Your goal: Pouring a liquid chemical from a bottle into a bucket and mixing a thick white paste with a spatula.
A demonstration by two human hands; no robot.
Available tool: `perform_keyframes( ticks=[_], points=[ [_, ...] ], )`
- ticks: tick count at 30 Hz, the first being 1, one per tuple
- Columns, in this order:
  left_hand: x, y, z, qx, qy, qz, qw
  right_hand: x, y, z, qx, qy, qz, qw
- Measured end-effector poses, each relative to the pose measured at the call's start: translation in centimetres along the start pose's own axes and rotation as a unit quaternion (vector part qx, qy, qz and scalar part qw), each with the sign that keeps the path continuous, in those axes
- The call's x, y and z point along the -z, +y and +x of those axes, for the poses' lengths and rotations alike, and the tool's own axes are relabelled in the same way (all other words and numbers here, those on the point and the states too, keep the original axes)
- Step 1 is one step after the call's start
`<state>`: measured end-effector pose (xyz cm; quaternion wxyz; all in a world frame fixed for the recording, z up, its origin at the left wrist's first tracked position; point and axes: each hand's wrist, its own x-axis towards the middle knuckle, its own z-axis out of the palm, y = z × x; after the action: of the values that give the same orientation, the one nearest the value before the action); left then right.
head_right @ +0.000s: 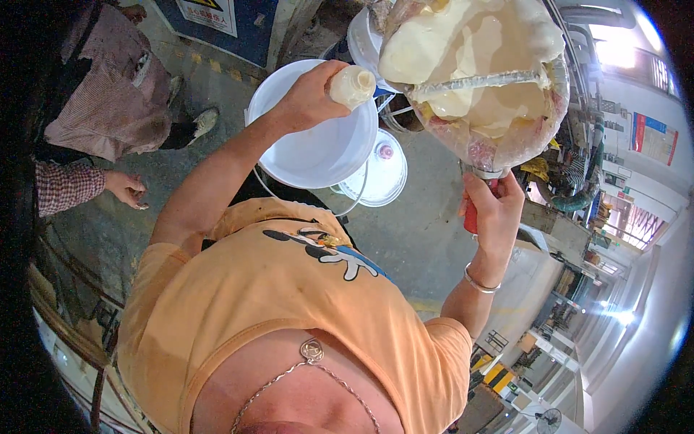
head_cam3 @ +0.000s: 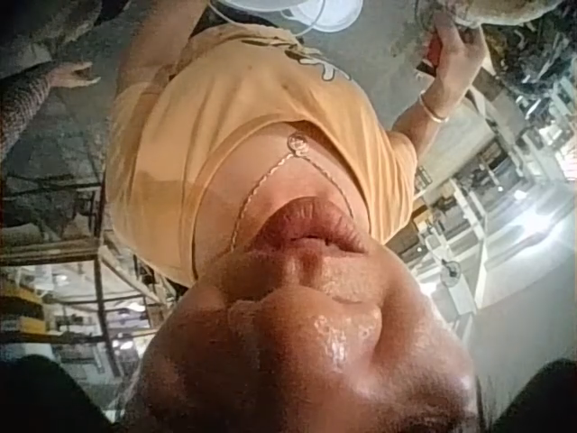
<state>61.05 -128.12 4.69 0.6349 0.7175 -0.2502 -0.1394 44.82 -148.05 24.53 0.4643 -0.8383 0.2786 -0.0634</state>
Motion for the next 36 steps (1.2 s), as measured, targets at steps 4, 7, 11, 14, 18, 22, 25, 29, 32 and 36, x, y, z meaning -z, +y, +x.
perform_keyframes(
  ticks=[4,7,11,14,18,22,25,29,32,36],
  points=[
    [-0.3,-0.7,0.1,-0.003,0.0,-0.003,1.0,-0.1,-0.1,0.0,-0.002,0.004,0.001,1.0],
    [-0.2,-0.3,0.2,-0.003,-0.005,-0.002,1.0,0.1,0.0,-0.1,-0.005,0.005,0.002,1.0],
    [-0.2,-0.3,0.2,0.003,-0.002,0.006,1.0,0.1,0.0,0.0,-0.008,-0.001,0.007,1.0],
    [-0.3,-0.4,0.1,0.008,0.001,0.011,1.0,0.1,-0.1,0.0,-0.011,-0.003,0.004,1.0],
    [-0.3,-0.8,0.1,-0.017,0.003,0.001,1.0,0.3,-0.1,-0.1,-0.011,-0.003,0.003,1.0],
    [-0.3,-0.9,0.1,-0.021,0.004,-0.007,1.0,0.3,0.1,-0.1,-0.018,0.0,0.001,1.0],
    [-0.6,-1.4,0.2,-0.025,0.007,-0.009,1.0,0.3,0.1,-0.1,-0.02,-0.001,0.001,1.0],
    [-0.5,-0.8,0.2,-0.01,0.005,-0.001,1.0,0.2,0.4,-0.2,-0.014,0.002,0.02,1.0],
    [-0.4,-0.9,0.2,-0.011,0.002,0.002,1.0,0.4,0.4,-0.1,-0.025,-0.002,0.01,1.0],
    [-0.6,-1.1,0.1,-0.004,0.006,-0.012,1.0,0.4,0.6,-0.1,-0.013,-0.012,0.02,1.0]
  ],
)
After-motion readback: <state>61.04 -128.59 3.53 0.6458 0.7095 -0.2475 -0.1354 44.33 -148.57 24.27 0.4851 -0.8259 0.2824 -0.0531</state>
